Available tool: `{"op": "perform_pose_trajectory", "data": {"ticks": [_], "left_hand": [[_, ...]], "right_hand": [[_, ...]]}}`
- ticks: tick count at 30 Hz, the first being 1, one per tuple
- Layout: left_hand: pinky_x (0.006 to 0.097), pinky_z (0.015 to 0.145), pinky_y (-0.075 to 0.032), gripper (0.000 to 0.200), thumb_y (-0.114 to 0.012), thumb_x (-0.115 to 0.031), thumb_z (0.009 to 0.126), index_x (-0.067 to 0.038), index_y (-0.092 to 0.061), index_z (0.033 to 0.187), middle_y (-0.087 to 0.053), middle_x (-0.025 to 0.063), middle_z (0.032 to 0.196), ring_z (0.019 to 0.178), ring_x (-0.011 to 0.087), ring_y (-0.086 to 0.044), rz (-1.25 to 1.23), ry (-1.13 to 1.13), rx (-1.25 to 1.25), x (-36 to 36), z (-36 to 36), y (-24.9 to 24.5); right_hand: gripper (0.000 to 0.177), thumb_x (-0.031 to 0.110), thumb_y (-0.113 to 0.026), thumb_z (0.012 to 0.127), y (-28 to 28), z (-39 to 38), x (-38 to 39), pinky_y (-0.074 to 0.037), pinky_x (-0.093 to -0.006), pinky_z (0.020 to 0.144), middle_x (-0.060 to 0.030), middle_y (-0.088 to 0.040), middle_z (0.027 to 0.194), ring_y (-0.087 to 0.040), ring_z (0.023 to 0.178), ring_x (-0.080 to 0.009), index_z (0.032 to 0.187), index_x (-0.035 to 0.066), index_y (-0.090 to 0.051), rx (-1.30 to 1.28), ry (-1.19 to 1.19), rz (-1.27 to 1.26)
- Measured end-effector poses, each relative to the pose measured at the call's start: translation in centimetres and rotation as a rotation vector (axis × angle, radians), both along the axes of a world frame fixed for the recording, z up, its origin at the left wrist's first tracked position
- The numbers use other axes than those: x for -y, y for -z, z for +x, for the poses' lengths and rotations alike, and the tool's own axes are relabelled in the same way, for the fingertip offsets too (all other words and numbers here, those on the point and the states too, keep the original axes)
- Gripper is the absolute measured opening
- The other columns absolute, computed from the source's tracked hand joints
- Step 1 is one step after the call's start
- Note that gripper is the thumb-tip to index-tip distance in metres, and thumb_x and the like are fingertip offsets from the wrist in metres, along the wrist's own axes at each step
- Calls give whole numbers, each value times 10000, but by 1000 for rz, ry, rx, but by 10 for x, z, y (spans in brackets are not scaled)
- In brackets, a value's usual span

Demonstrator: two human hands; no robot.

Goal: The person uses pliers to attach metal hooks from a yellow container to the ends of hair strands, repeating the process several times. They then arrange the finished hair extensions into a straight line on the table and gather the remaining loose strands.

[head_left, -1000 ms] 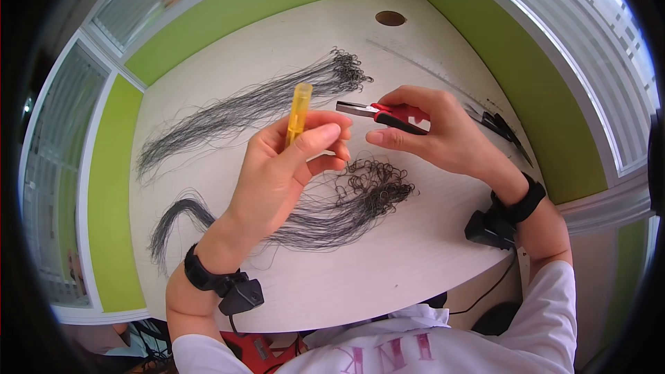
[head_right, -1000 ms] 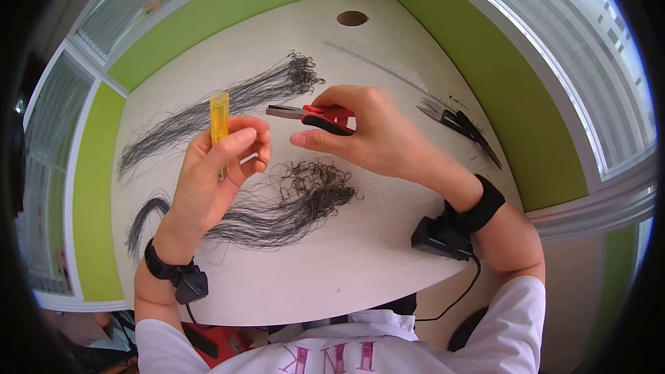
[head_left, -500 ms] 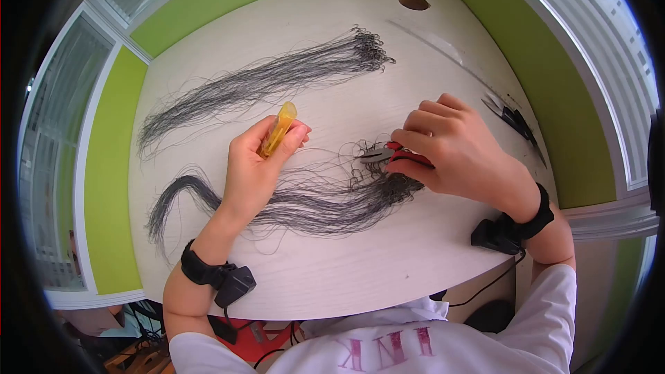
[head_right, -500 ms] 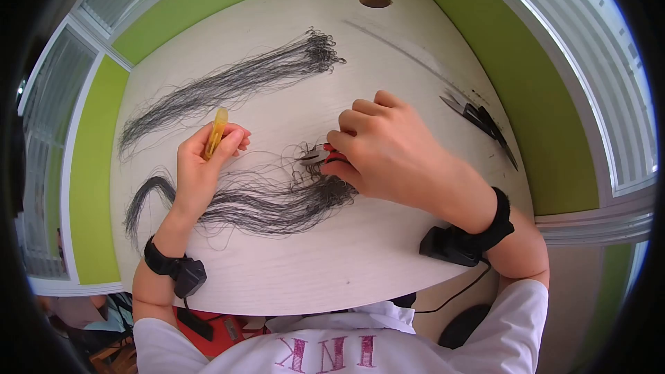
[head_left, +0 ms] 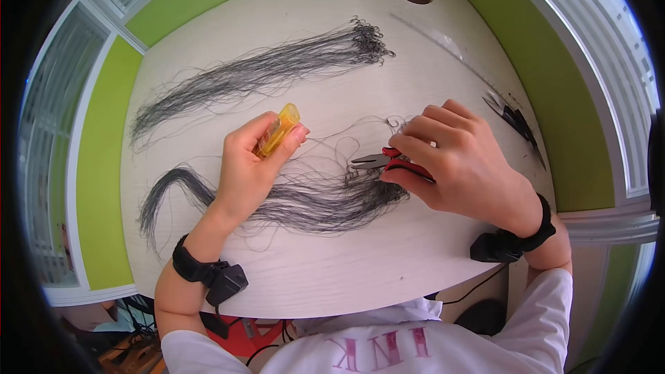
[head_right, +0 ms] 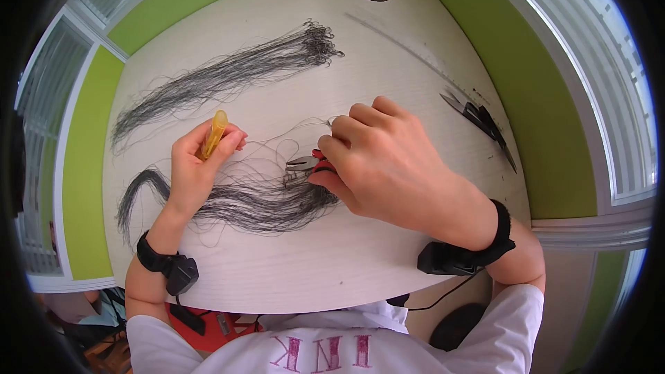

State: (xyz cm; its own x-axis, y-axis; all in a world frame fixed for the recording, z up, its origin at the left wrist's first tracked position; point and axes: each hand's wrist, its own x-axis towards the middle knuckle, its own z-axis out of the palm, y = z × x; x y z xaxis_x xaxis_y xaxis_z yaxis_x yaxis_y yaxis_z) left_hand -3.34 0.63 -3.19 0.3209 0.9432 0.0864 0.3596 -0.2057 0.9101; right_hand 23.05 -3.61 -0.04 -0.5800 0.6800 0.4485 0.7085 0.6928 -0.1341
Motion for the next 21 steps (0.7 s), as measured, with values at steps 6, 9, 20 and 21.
{"op": "perform_pose_trajectory", "data": {"ticks": [6, 9, 20, 21], "left_hand": [[218, 729, -470, 90, -654, -62, 898, 22, -649, 930, -637, 30, 893, 810, 84, -585, 229, 2, -94, -1, 0, -3], [212, 687, -458, 83, -673, -37, 877, 21, -658, 933, -624, 24, 913, 792, 75, -565, 399, -5, -119, -3, 1, 4], [237, 527, -467, 121, -695, -71, 866, 47, -666, 874, -636, 75, 723, 601, 125, -642, 93, 65, -226, 11, 6, -11], [237, 527, -467, 121, -695, -71, 866, 47, -666, 874, -636, 75, 723, 601, 125, -642, 94, 64, -226, 10, 5, -7]], "right_hand": [[251, 262, -770, 721, 7, -4, 2, -423, -331, 620, -40, -572, 666, -568, 661, -206, 718, 48, -640, 64, 24, -38], [244, 259, -765, 724, 4, -3, 3, -418, -330, 617, -29, -576, 668, -568, 664, -200, 727, 48, -644, 93, 12, -31], [227, 269, -766, 730, -19, 27, -4, -443, -335, 666, -13, -623, 702, -591, 701, -191, 740, 63, -673, 170, 191, -1], [227, 269, -766, 730, -19, 28, -3, -443, -335, 666, -13, -623, 702, -591, 701, -191, 740, 63, -673, 170, 191, 0]]}}
